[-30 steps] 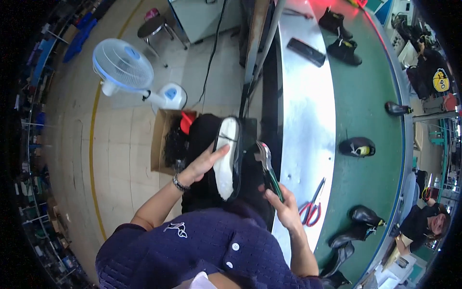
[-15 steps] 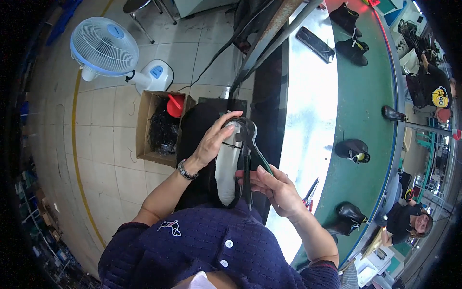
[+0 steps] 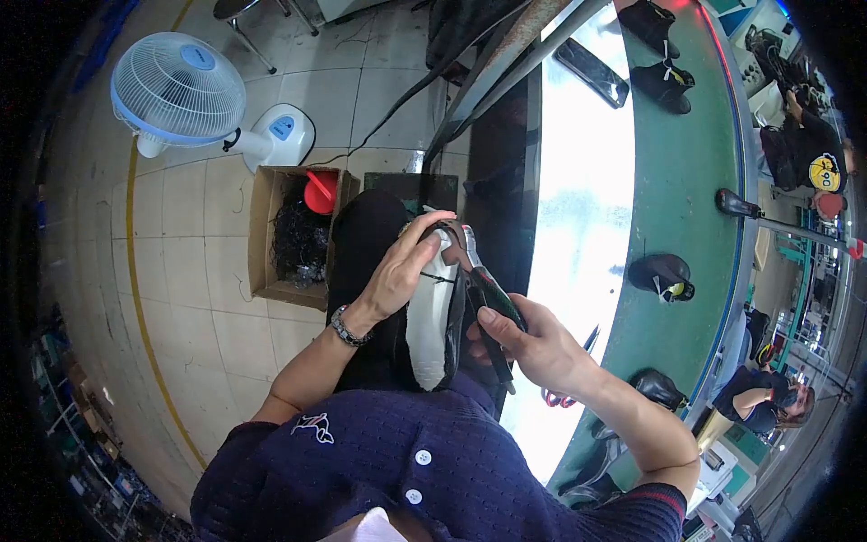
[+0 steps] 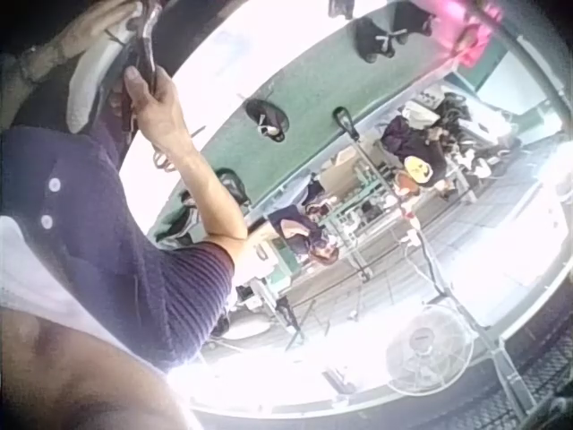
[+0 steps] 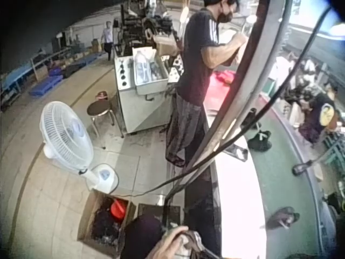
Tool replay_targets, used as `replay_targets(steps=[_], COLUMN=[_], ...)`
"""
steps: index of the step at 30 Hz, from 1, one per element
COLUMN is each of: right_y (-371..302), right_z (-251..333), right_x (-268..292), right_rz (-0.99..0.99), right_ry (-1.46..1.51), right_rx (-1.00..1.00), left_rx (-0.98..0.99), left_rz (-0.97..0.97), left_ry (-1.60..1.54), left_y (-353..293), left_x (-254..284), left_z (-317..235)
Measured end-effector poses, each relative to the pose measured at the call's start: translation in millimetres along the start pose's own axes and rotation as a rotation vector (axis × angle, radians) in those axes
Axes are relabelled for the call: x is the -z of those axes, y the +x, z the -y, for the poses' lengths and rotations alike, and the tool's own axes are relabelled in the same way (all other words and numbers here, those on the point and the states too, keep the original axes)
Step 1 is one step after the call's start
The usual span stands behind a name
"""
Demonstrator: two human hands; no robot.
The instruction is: Trim and inspect the upper part of a shoe during manufacturing.
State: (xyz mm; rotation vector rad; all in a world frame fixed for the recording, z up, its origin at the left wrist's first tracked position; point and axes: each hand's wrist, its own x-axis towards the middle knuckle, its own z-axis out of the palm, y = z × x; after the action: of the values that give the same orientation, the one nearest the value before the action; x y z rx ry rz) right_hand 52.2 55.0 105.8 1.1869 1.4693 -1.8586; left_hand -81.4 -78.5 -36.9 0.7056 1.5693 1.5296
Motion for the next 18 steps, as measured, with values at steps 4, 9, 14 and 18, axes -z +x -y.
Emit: replay_targets(steps=[4, 9, 14, 18], right_y=[4, 8, 11, 15], right_z=[-16, -44, -58, -69], right_x=[1, -10, -19, -23], right_rz=[0.059, -0.029, -0.135, -0.209], right_ry=[-0.052, -0.136, -0.292, -0.436], right_rx=[0.04, 0.221, 0.339, 0.371], left_rx=[-0.031, -0.014, 0.0, -0.021], left_rz=[-0.024, -0.03, -0.078, -0.1], left_ry=[-0.011, -0.088, -0.152, -0.11], left_y=[-1, -3, -2, -2], left_x=[-3, -5, -9, -8], left_z=[4, 1, 2, -2])
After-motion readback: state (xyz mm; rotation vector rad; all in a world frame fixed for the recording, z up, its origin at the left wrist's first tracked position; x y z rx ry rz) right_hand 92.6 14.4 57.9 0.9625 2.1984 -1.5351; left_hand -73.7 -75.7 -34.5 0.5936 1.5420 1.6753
